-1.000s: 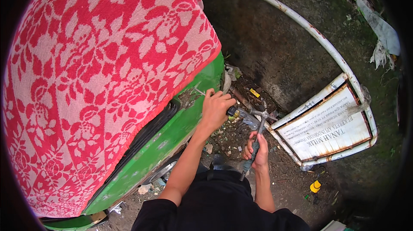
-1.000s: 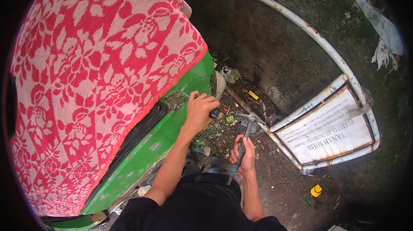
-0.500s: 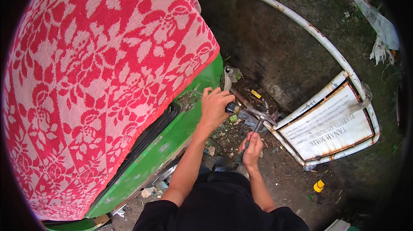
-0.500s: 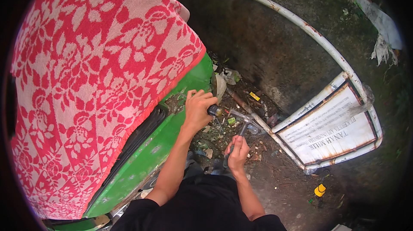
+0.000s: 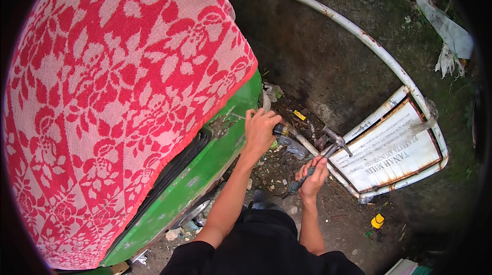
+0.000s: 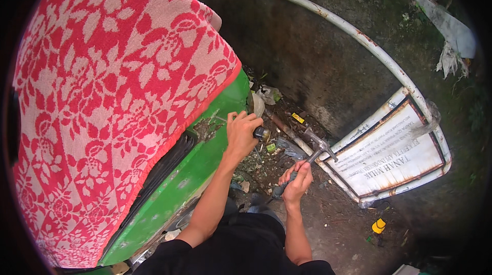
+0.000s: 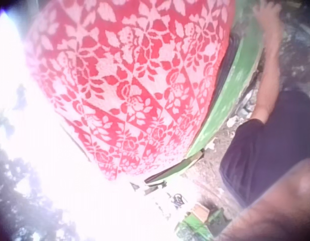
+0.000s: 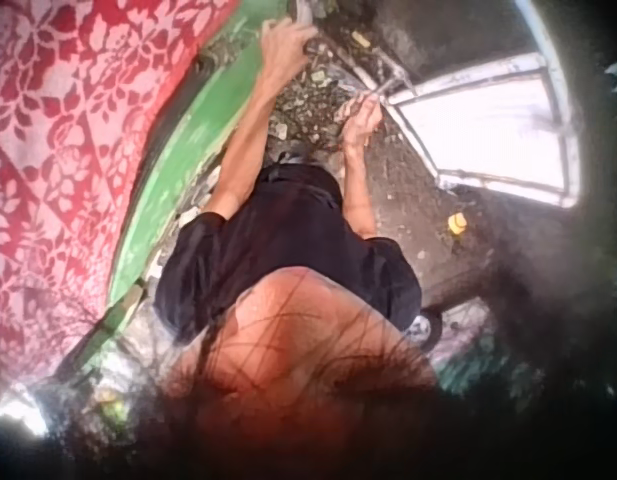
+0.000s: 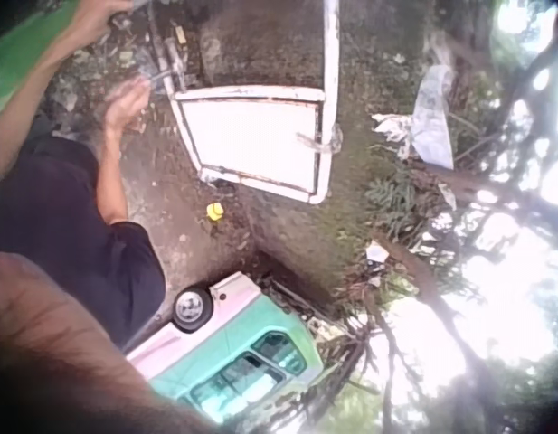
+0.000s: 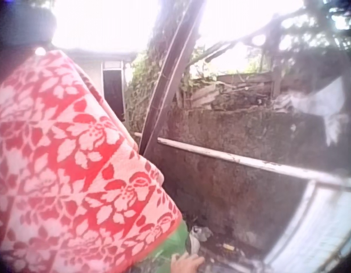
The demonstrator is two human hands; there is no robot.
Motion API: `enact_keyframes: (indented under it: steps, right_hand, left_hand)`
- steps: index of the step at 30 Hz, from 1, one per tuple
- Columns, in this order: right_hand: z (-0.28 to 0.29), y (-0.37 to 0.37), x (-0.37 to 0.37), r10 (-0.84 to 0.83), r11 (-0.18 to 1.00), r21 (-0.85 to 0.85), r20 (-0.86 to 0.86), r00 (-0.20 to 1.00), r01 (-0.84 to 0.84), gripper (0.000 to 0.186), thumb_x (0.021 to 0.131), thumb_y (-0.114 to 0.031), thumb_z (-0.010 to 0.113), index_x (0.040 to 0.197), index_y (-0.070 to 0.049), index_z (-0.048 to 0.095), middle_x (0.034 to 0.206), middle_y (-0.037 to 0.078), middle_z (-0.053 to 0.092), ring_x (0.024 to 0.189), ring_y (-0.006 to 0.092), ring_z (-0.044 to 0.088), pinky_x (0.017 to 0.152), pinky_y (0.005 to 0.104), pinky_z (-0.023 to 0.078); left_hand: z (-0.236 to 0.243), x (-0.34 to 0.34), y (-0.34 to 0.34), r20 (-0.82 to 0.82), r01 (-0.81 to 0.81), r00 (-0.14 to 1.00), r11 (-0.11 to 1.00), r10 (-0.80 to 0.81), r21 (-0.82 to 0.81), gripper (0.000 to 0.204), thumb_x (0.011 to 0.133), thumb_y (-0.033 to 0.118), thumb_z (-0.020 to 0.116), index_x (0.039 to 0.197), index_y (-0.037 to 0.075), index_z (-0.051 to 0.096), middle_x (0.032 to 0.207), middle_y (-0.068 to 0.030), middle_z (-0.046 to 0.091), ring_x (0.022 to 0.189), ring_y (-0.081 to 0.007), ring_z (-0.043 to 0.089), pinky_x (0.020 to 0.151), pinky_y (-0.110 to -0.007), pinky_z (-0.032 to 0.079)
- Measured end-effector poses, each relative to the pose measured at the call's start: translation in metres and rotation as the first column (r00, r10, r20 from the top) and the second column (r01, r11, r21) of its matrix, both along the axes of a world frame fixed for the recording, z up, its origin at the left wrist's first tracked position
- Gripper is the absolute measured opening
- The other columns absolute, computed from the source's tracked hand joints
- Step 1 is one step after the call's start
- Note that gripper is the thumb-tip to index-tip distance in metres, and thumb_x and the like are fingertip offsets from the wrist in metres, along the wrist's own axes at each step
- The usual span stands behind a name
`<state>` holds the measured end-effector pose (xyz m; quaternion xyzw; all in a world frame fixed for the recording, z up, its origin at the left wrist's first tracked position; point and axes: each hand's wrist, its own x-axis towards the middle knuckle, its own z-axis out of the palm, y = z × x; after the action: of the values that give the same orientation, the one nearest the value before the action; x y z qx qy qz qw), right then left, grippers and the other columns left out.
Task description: The person uses a hammer and a screwdriver to repeatedly strike a fastener on the side of a green vehicle. The action is continuous and focused on the same spot along the vehicle's edge.
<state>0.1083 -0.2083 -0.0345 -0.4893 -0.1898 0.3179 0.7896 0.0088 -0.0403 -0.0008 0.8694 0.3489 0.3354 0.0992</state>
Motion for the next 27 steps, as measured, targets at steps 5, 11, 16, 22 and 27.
enact_keyframes:
  steps: [5,11,16,22,27]
  right_hand:
    - [0.009,-0.004,0.01,-0.005,0.999,0.052,-0.041,0.999,0.007,0.04,0.103,-0.045,0.033,0.085,-0.009,0.036,0.056,0.003,0.036,0.039,0.0107,0.037,0.036,0.0255,0.037]
    - [0.004,0.0,-0.002,0.039,0.999,-0.017,-0.109,0.993,-0.041,0.042,0.102,-0.048,0.032,0.084,-0.011,0.035,0.055,0.002,0.033,0.038,0.0113,0.033,0.035,0.0259,0.034]
    - [0.007,0.0,-0.001,0.08,0.997,-0.017,-0.077,0.994,-0.081,0.042,0.102,-0.05,0.033,0.085,-0.011,0.035,0.055,0.002,0.034,0.038,0.0115,0.033,0.036,0.0263,0.034]
    - [0.008,0.0,0.002,0.109,0.994,0.019,-0.122,0.987,-0.107,0.04,0.104,-0.044,0.032,0.086,-0.009,0.037,0.056,0.003,0.036,0.039,0.0113,0.036,0.037,0.0254,0.037]
    - [0.006,0.0,-0.001,0.145,0.989,-0.001,-0.118,0.982,-0.146,0.04,0.104,-0.044,0.032,0.086,-0.009,0.037,0.056,0.003,0.037,0.039,0.0117,0.037,0.037,0.0261,0.038]
  left_hand:
    - [0.007,-0.001,-0.001,0.014,0.0,1.0,1.0,0.0,-0.008,0.023,0.056,0.002,0.071,0.074,0.011,0.06,0.073,-0.0025,0.053,0.083,-0.0243,0.054,0.084,-0.042,0.036]
    - [0.011,-0.005,-0.003,-0.057,-0.047,0.997,0.999,0.047,0.006,0.025,0.057,0.003,0.072,0.077,0.013,0.061,0.079,-0.0015,0.057,0.087,-0.0238,0.055,0.082,-0.04,0.036]
    - [0.008,-0.007,-0.002,0.024,-0.064,0.998,0.998,0.065,-0.021,0.026,0.055,0.001,0.071,0.076,0.012,0.059,0.074,-0.0022,0.053,0.083,-0.0247,0.054,0.084,-0.04,0.035]
    - [0.011,-0.011,-0.004,0.011,-0.04,0.999,0.999,0.04,-0.012,0.027,0.056,0.001,0.071,0.078,0.013,0.062,0.077,-0.0009,0.057,0.085,-0.0235,0.054,0.082,-0.04,0.035]
    - [0.009,-0.013,-0.003,0.031,-0.025,0.999,1.0,0.025,-0.002,0.028,0.055,0.001,0.072,0.078,0.013,0.062,0.078,-0.0003,0.057,0.086,-0.0229,0.055,0.082,-0.04,0.035]
